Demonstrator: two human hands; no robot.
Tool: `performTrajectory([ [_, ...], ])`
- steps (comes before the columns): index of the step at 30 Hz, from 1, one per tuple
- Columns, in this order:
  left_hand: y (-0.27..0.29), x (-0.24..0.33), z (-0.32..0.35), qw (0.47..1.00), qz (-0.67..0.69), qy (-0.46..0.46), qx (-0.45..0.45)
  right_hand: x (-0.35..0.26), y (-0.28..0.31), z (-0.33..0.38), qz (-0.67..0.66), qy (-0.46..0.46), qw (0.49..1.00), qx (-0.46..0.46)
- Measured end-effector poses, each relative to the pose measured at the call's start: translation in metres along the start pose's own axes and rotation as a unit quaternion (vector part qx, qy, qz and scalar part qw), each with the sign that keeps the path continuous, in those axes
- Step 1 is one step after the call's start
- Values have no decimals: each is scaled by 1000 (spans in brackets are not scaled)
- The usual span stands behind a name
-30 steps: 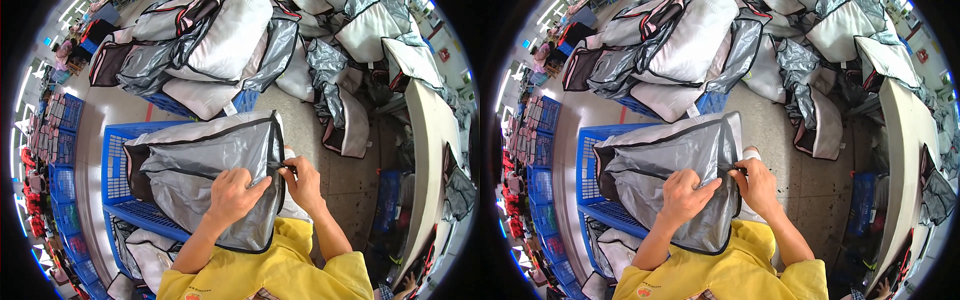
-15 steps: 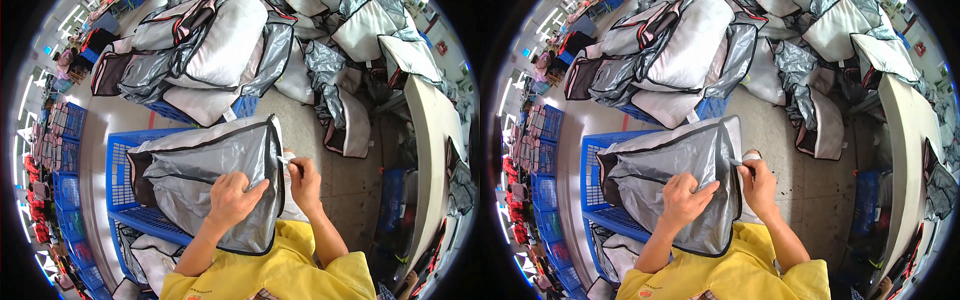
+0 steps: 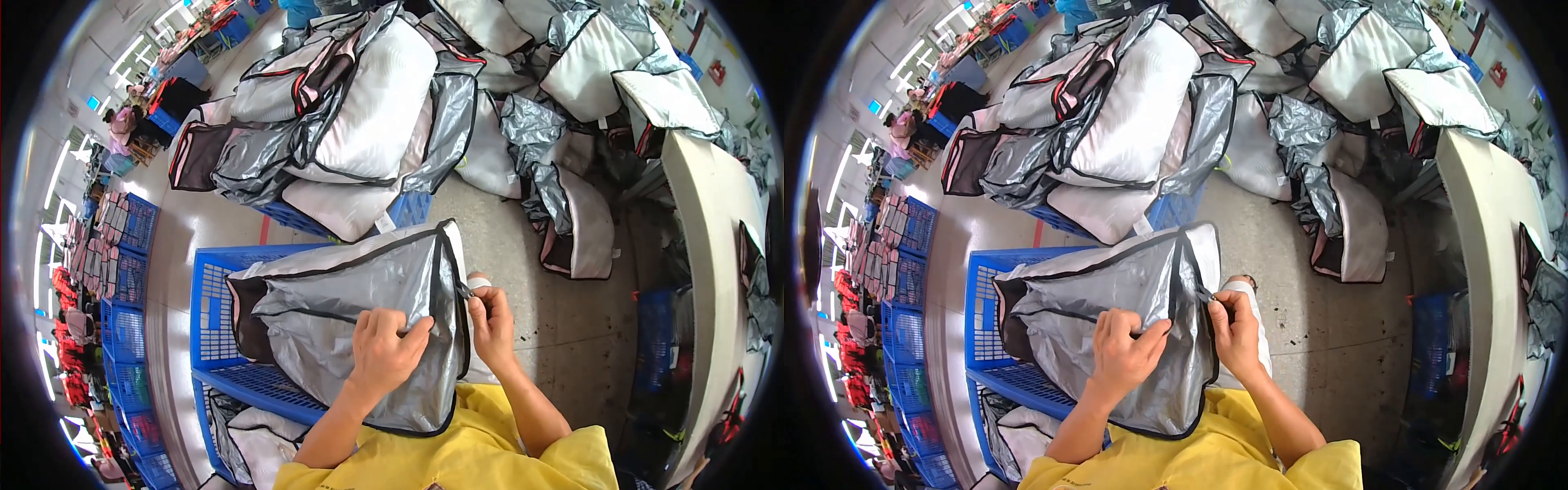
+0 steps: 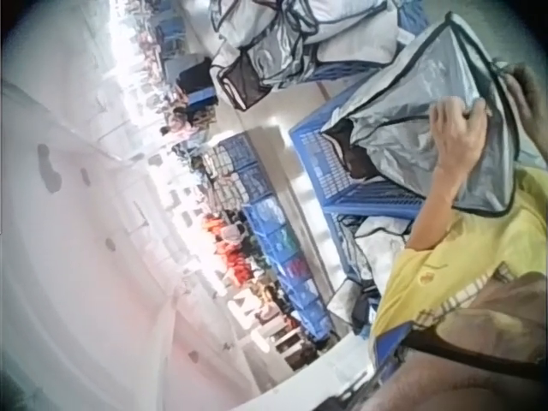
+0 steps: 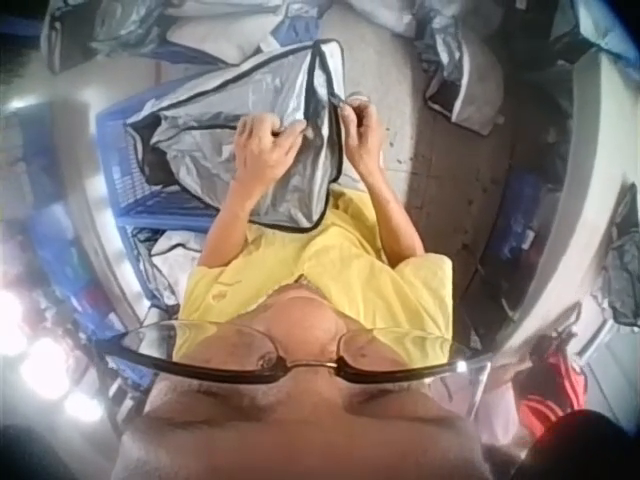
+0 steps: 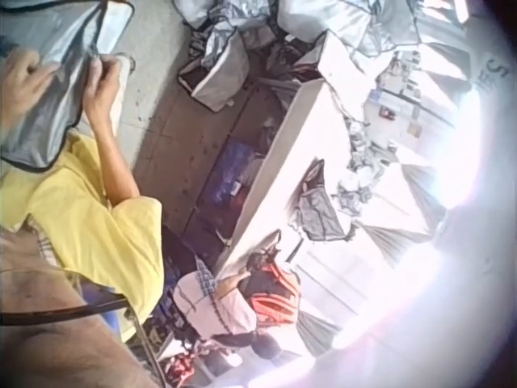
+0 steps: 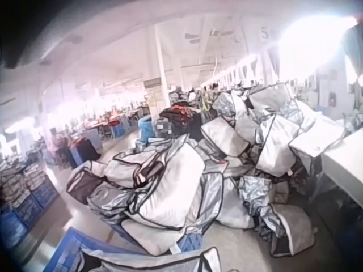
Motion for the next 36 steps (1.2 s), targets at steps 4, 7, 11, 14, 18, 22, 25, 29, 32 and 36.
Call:
performTrajectory([
  [4, 11, -4, -10, 996, -36, 30, 70, -4, -5, 4, -10, -55, 998, -26],
  [7, 5, -24, -10, 978, 108, 171, 59, -1, -7, 6, -65, -74, 995, -35],
  [11, -10, -53, -10, 872, 350, 335, 65, -20, -8, 6, -36, -51, 997, -36],
  [14, -15, -57, -6, 823, 425, 374, 48, -27, -10, 4, 4, -12, 999, -34],
  [18, -27, -72, 15, 777, 466, 415, 85, -48, -18, -1, 42, 37, 998, -43],
  [22, -33, -74, 24, 601, 590, 508, 180, -65, -33, -6, 175, 120, 976, -52],
  [25, -33, -80, 29, 591, 605, 501, 186, -69, -46, -7, 189, 159, 968, -52],
  [29, -32, -84, 33, 595, 603, 498, 185, -81, -57, -9, 225, 204, 951, -65],
  [32, -31, -79, 29, 574, 622, 500, 182, -86, -65, -11, 228, 199, 950, -82],
  [36, -34, -80, 31, 572, 628, 496, 180, -79, -70, -17, 224, 182, 953, -86],
])
Point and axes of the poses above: each hand's wrist, its own z-axis away from the middle knuckle, its own y-axis out of the back of the hand, x = y × z, the point moved 5 cm from there along -z, towards the middle knuckle, and after that the axes turned 4 degrees about -y, right-handed, at the moved point
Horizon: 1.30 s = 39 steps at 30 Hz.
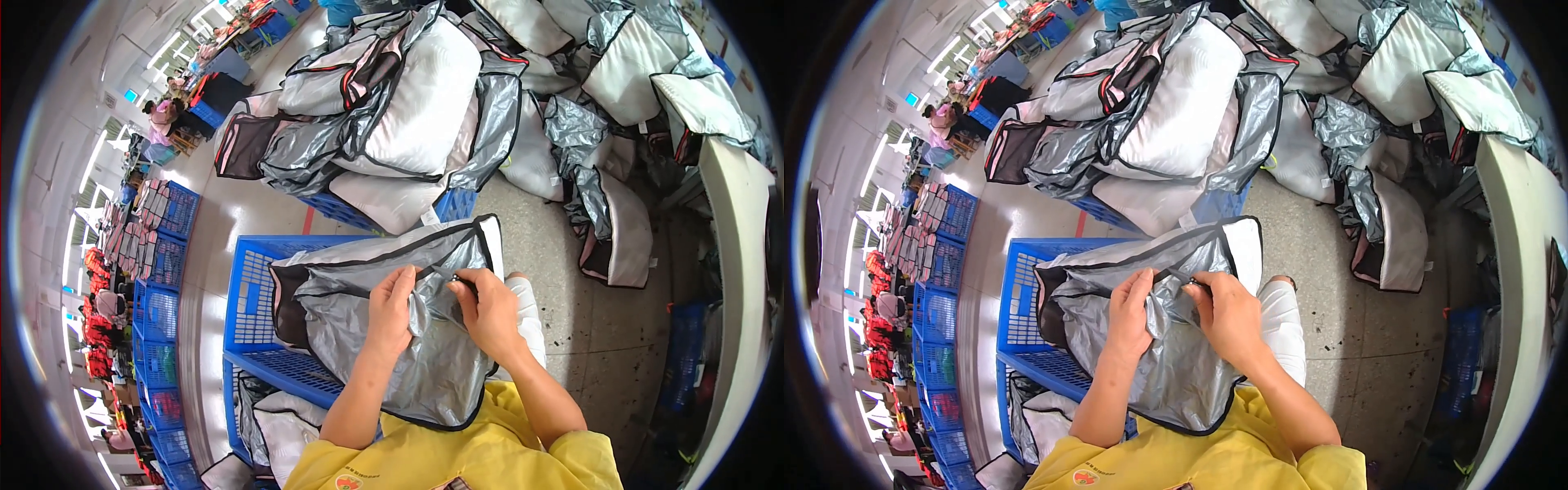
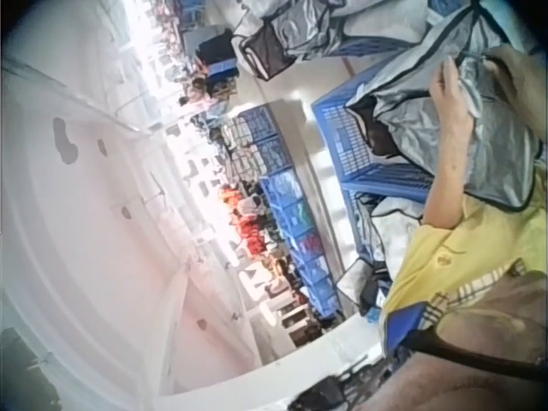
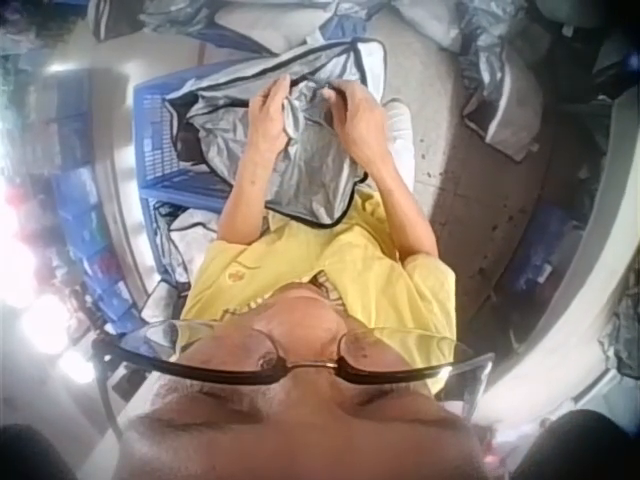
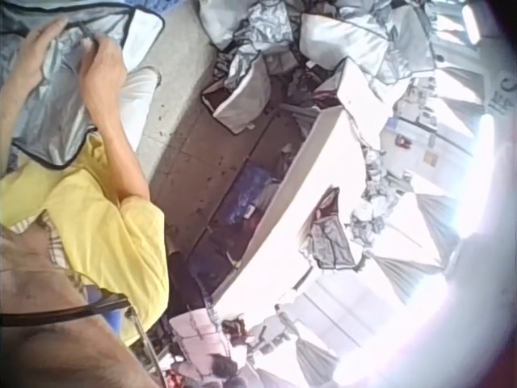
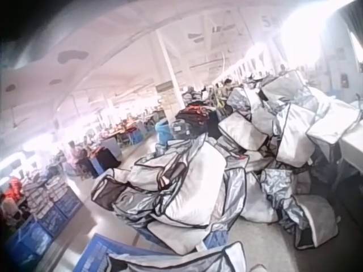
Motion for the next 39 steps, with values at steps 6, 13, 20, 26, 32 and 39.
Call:
performTrajectory([
  [6, -1, 3, 0, 999, 11, 27, 17, 23, 16, 25, -331, -124, 932, 79],
  [13, 8, -1, -3, 999, 23, 9, 32, -81, 99, 24, -717, -34, 693, -59],
  [20, 8, -2, 0, 1000, 17, 0, 19, -215, 109, 64, -907, -84, 412, 25],
  [26, 7, -5, -2, 1000, 15, 3, 16, -234, 89, 45, -790, -90, 583, 166],
  [32, 6, -7, -2, 1000, 11, 11, -1, -123, 92, 53, -842, 54, 537, 20],
  [39, 9, -6, 3, 999, -33, -9, 4, 58, 31, -23, -78, -228, 969, 51],
])
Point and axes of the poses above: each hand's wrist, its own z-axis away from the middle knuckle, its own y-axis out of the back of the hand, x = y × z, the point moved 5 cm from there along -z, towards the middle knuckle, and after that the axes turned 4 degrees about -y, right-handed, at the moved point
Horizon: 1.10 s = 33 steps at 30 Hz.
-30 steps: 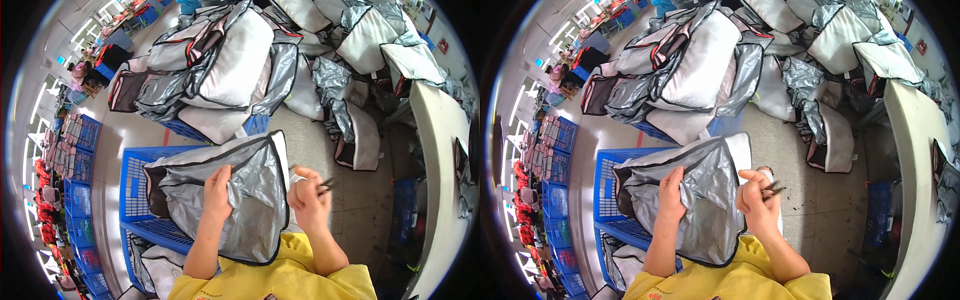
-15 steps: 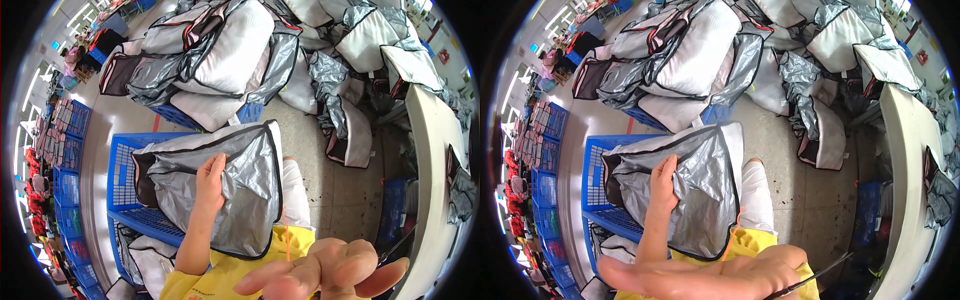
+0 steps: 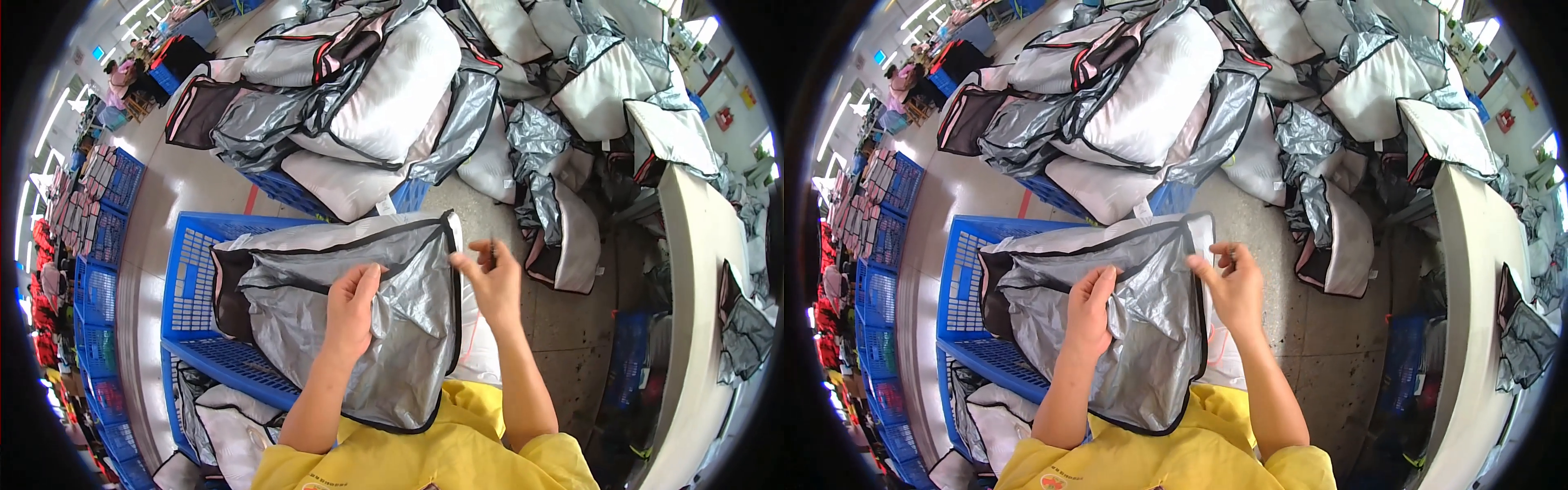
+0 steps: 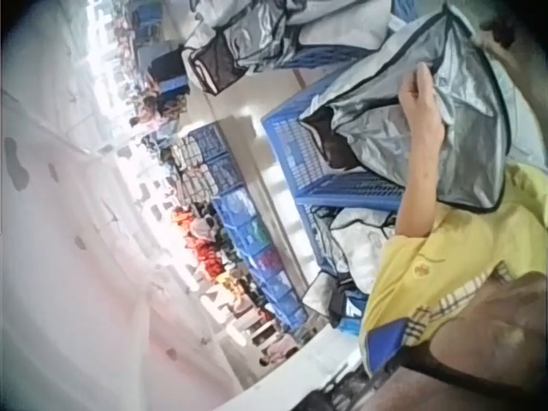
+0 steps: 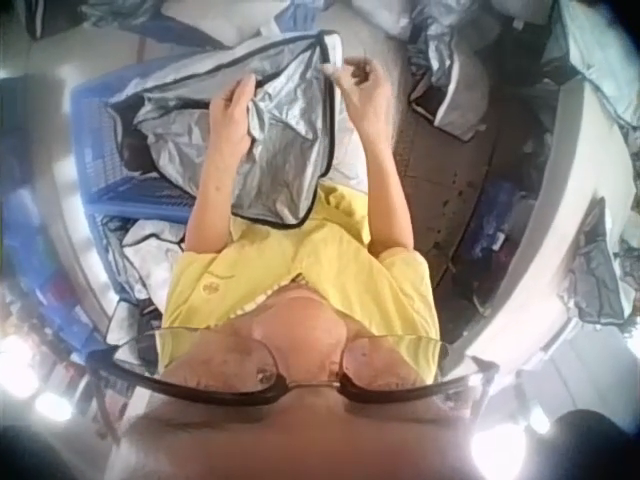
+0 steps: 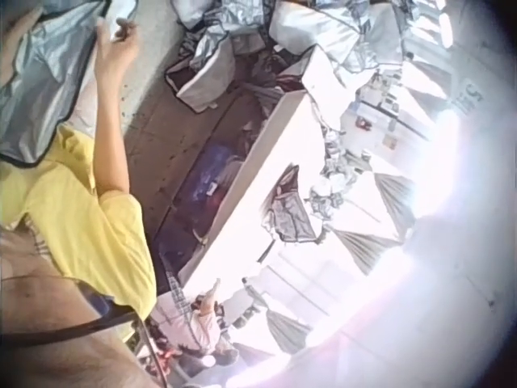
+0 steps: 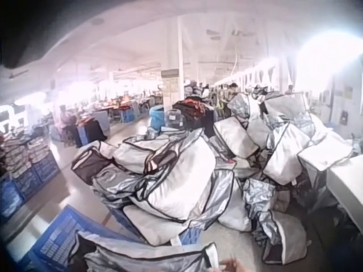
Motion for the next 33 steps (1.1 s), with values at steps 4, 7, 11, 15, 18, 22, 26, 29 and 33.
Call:
performTrajectory([
  [4, 1, 4, 1, 1000, -19, -15, -2, -2, -24, -6, 116, -22, 992, -52],
  [7, 3, 1, 0, 998, -37, -36, -21, -9, -26, -5, 147, 65, 986, -34],
  [11, 0, -1, -1, 1000, -15, -15, -14, -7, -20, 1, 125, 156, 980, 7],
  [15, 4, -6, -1, 1000, -9, -13, -22, 3, -17, 11, 155, 141, 977, 34],
  [18, 6, -6, -3, 1000, -7, -11, -27, 43, 18, 0, -87, 10, 991, 98],
  [22, 12, -11, -9, 999, 27, 5, -33, 58, 51, 1, -158, -114, 969, 152],
  [26, 14, -7, -8, 999, 12, -6, -35, 75, 69, 9, -120, -148, 974, 126],
  [29, 11, -9, -8, 998, -31, -31, -47, 79, 68, 13, -12, -92, 990, 106],
  [33, 0, 4, 6, 988, -118, -70, -68, 75, 62, 14, 133, -47, 983, 116],
])
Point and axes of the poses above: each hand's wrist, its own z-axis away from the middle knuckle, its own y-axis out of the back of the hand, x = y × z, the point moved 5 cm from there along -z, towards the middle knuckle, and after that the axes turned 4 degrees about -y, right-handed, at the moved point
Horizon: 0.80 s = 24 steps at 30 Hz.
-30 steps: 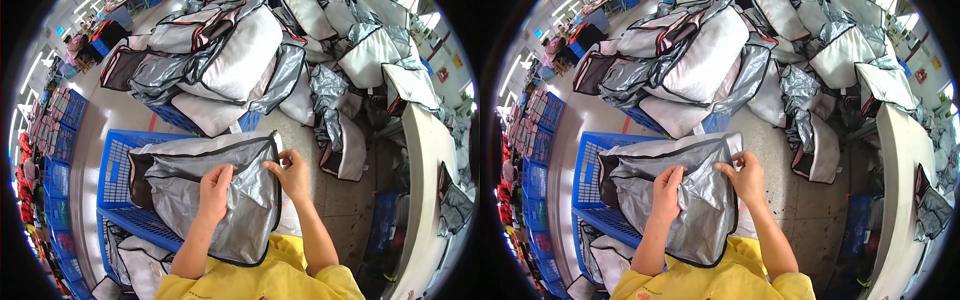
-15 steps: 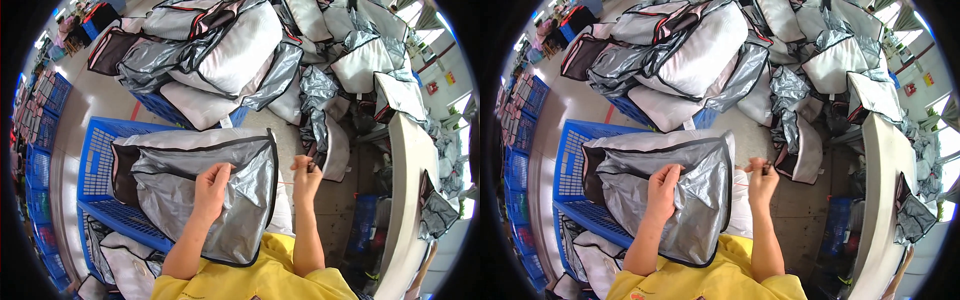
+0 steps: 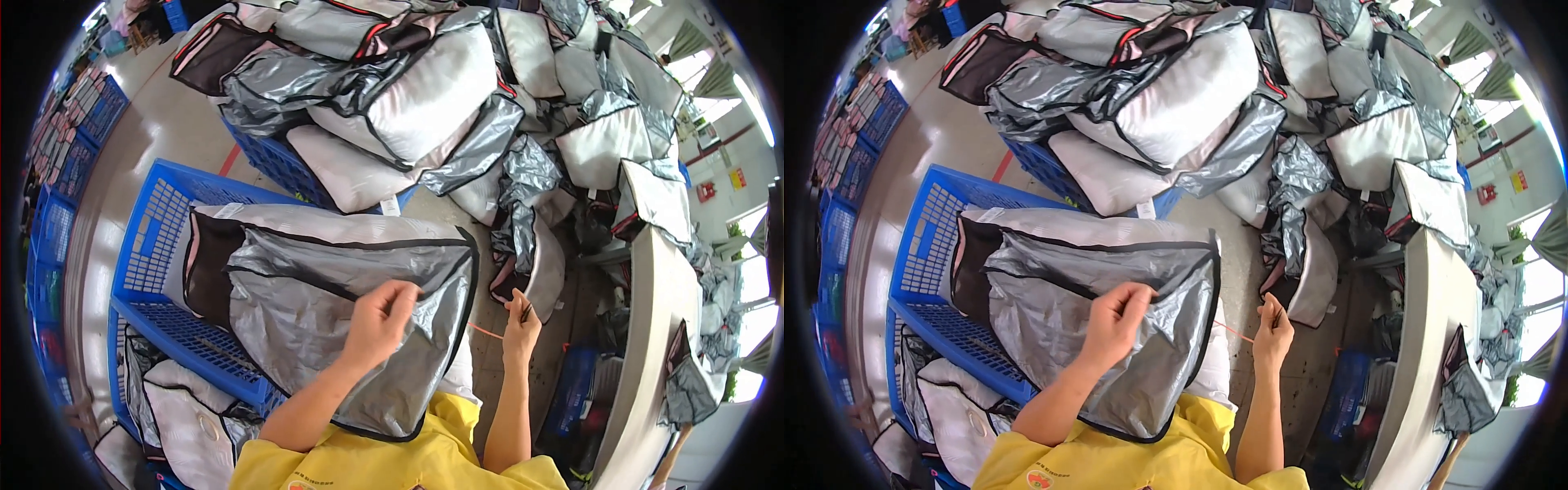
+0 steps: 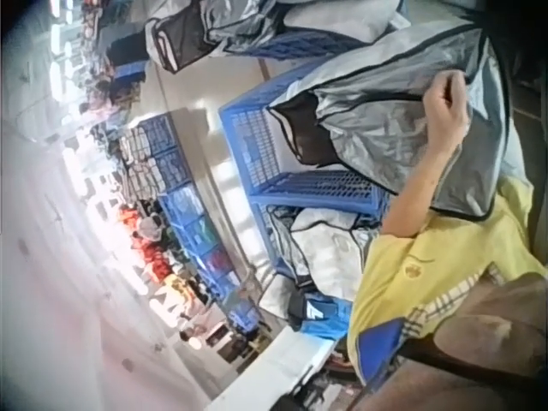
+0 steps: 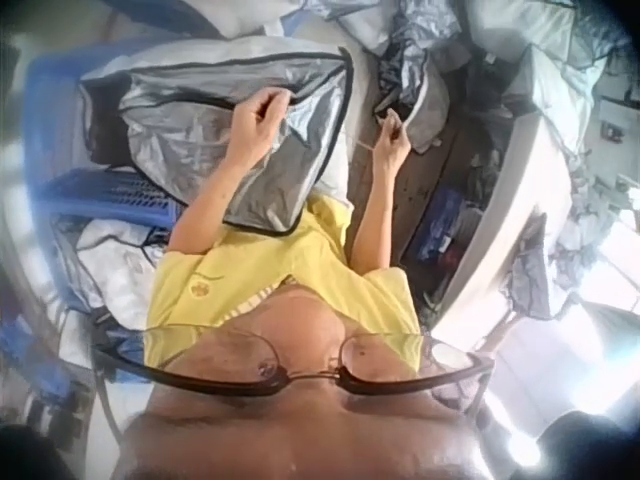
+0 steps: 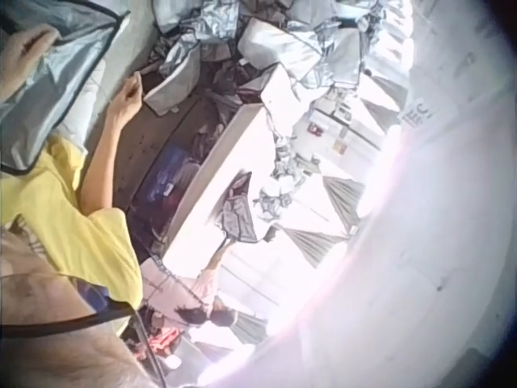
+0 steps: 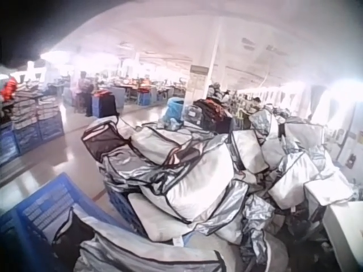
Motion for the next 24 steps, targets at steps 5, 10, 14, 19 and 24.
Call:
performTrajectory([
  [5, -8, 7, 11, 988, -73, -130, -26, -38, -26, 2, -74, -9, 995, -64],
  [10, -17, 12, 19, 952, -164, -260, -9, -95, -61, 0, -160, 17, 978, -135],
  [14, -21, 14, 35, 902, -295, -311, -54, -109, -94, 4, -69, 71, 984, -148],
  [19, 2, 34, 56, 870, -277, -408, -11, -65, -72, -19, -95, 101, 981, -135],
  [24, 138, 26, 66, 777, -513, -233, 282, -81, -85, -5, -64, 18, 976, -207],
])
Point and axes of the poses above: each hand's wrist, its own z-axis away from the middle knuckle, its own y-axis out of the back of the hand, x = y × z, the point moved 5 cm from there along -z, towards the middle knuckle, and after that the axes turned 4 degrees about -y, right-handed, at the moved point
